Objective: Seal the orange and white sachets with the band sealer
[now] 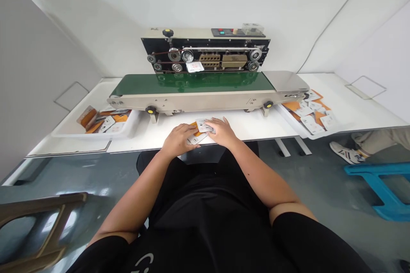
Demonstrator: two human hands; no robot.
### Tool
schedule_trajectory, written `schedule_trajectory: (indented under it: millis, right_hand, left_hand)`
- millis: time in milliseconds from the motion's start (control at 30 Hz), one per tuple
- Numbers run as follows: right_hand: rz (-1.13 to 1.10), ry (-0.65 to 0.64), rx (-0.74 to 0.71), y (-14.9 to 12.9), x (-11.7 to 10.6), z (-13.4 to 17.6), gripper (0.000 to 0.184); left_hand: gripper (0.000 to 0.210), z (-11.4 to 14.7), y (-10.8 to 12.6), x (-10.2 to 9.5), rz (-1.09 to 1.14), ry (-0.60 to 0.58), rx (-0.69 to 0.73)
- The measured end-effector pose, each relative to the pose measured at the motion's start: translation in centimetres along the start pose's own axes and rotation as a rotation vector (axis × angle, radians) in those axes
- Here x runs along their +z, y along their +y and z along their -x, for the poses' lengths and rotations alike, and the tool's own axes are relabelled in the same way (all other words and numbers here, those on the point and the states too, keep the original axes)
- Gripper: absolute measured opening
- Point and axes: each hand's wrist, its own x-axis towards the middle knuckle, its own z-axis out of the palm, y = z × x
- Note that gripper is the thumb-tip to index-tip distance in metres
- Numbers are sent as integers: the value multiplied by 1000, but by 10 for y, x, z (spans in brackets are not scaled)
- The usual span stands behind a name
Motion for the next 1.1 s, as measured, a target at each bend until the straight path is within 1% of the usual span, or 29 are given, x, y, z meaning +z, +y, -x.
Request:
schedule_trajectory:
  millis: [67, 133, 233, 300, 333, 400, 433, 500, 567, 600, 633, 700, 733, 767, 833, 867, 933, 1000, 1033, 1067, 1100]
  right_hand:
    - [3, 77, 6, 1, 2, -2, 43]
    - [-30, 184, 17, 3, 3, -4, 40]
    - [-148, 367, 64, 7, 1, -6, 27]
    - [-247, 479, 131, 7, -1, -7, 19]
    - [-310, 516, 174, 6, -2, -7, 18]
    - [-490, 554, 242, 1, -5, -8, 23]
    - [-601, 562, 250, -1, -7, -10, 27]
    - [-804, 600, 206, -3, -19, -16, 31]
    - [-898, 686, 132, 7, -43, -30, 34]
    - [-890, 740, 101, 18, -60, -39, 36]
    - [-850, 801, 81, 33, -81, -50, 37]
    - [-702, 922, 79, 71, -128, -74, 42]
    - [-605, 984, 105, 91, -152, -85, 45]
    - [-514, 1031, 168, 110, -176, -96, 47]
    - [-363, 1074, 361, 139, -214, -113, 50]
    - [-310, 1070, 466, 148, -227, -120, 52]
    - [-259, 1020, 642, 156, -241, -132, 54]
    - [-279, 914, 735, 155, -242, -144, 51]
    - [-309, 855, 761, 155, -240, -150, 48]
    - [-323, 803, 755, 155, -238, -156, 43]
    - [-281, 765, 675, 156, -236, -161, 37]
  left_hand:
    - [73, 0, 1, -1, -28, -7, 0]
    - [73, 0, 2, -1, -45, -10, -1]
    - [72, 0, 2, -1, -50, -4, -1]
    - [71, 0, 2, -1, -50, -1, -1]
    - [71, 0, 2, -1, -49, -2, -2]
    - [71, 0, 2, -1, -50, -8, -4]
    - [71, 0, 2, -2, -49, -12, -4]
    - [71, 0, 3, -2, -53, -14, -4]
    - [71, 0, 3, -3, -61, -16, -4]
    - [70, 0, 3, -3, -66, -17, -4]
    - [70, 0, 3, -3, -71, -18, -5]
    - [70, 0, 2, -2, -78, -19, -6]
    - [70, 0, 1, -2, -81, -18, -6]
    - [70, 0, 1, -1, -83, -18, -6]
    - [70, 0, 0, -1, -82, -18, -6]
    - [69, 0, 0, -2, -80, -17, -7]
    - [69, 0, 1, -3, -77, -17, -6]
    - [68, 0, 1, -5, -81, -20, -7]
    - [68, 0, 2, -5, -84, -22, -7]
    - [68, 0, 2, -6, -88, -25, -7]
    - [69, 0, 3, -6, -91, -27, -6]
